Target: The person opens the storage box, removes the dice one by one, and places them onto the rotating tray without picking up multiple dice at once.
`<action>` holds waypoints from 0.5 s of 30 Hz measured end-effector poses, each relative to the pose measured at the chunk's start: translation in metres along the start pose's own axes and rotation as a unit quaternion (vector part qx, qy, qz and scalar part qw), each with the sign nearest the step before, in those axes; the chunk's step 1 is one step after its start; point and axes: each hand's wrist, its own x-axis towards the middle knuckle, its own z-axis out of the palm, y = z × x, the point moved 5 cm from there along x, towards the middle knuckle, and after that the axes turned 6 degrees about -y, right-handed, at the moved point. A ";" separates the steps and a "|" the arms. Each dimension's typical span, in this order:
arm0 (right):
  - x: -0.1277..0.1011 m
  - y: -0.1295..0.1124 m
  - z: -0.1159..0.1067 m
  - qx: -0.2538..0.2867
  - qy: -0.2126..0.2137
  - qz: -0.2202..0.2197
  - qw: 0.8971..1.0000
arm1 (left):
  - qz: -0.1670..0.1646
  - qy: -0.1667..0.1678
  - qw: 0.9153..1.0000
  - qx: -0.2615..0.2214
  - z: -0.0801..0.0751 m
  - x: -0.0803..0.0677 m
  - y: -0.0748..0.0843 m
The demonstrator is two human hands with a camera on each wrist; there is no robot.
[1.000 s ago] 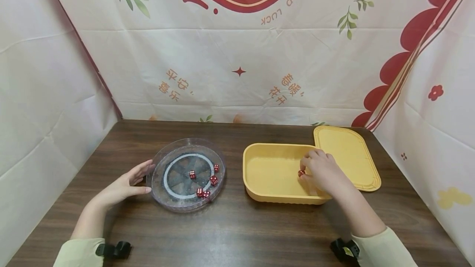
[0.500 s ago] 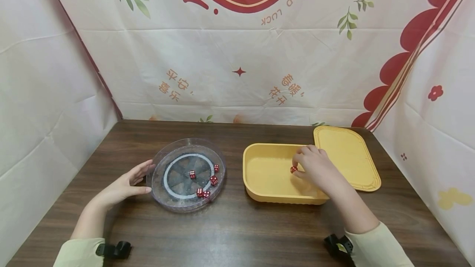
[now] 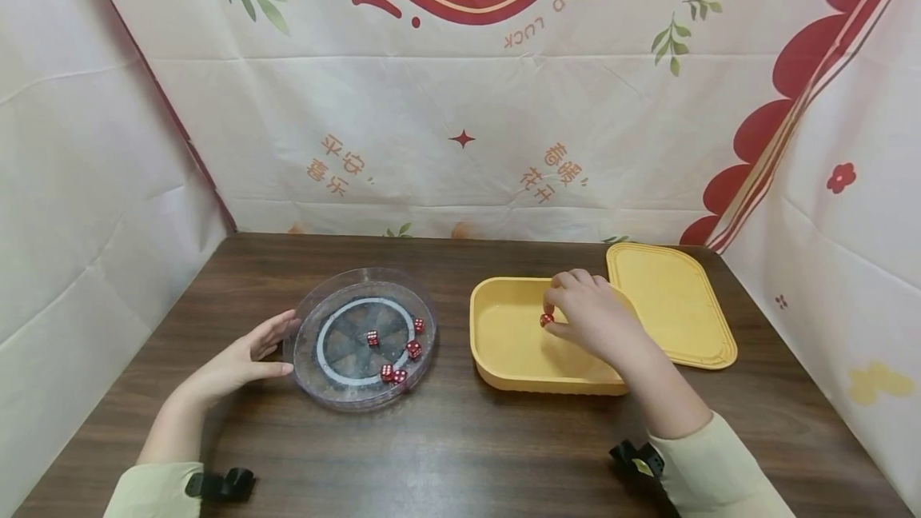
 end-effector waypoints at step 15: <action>0.020 -0.032 -0.016 0.000 0.006 -0.032 0.999 | -0.002 0.001 1.000 -0.001 0.000 -0.001 0.000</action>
